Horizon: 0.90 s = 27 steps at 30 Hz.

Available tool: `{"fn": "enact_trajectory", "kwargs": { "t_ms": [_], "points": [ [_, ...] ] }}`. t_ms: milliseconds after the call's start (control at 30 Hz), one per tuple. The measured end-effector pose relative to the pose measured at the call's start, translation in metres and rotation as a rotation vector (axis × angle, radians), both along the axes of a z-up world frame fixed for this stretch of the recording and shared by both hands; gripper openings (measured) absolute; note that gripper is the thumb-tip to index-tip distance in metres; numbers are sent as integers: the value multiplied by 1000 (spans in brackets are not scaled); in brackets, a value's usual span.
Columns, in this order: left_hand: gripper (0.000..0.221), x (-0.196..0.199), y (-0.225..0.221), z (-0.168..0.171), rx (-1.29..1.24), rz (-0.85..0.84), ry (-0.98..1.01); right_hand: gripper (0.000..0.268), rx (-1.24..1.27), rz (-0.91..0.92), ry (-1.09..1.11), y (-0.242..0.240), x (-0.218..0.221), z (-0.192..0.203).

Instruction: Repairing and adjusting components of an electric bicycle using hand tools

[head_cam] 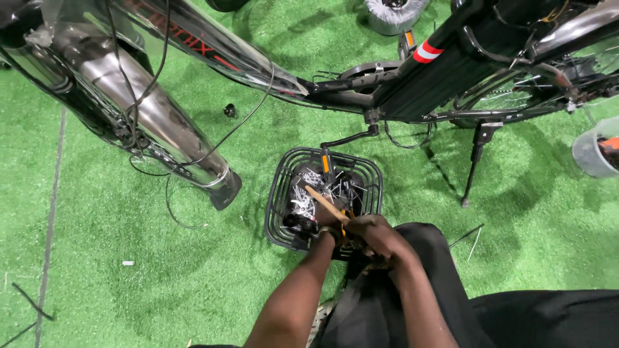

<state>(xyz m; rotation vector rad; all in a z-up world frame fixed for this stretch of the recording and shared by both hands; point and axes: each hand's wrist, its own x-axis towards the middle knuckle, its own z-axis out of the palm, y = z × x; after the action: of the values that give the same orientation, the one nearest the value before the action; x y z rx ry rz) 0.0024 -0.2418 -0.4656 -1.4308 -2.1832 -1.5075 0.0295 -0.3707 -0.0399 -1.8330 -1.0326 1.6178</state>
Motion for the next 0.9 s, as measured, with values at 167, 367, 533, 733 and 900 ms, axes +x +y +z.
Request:
{"fn": "enact_trajectory", "kwargs": {
  "t_ms": [167, 367, 533, 733, 900],
  "points": [
    [45, -87, -24, 43, -922, -398, -760, 27, -2, -50, -76, 16, 20, -59],
    [36, -153, -76, 328, -767, -473, -1909, 43, 138, 28, -203, 30, 7, -71],
    [24, -152, -77, 445, -649, -669, -1827, 37, 226, 114, -396, 41, -23, -39],
    [27, -113, -55, 466, -458, -1022, -1946, 37, 215, -252, -87, 26, 10, 33],
    [16, -70, -59, 499, -304, -1166, -1894, 21, 457, -626, 210, 6, 29, 74]
  ]
}}
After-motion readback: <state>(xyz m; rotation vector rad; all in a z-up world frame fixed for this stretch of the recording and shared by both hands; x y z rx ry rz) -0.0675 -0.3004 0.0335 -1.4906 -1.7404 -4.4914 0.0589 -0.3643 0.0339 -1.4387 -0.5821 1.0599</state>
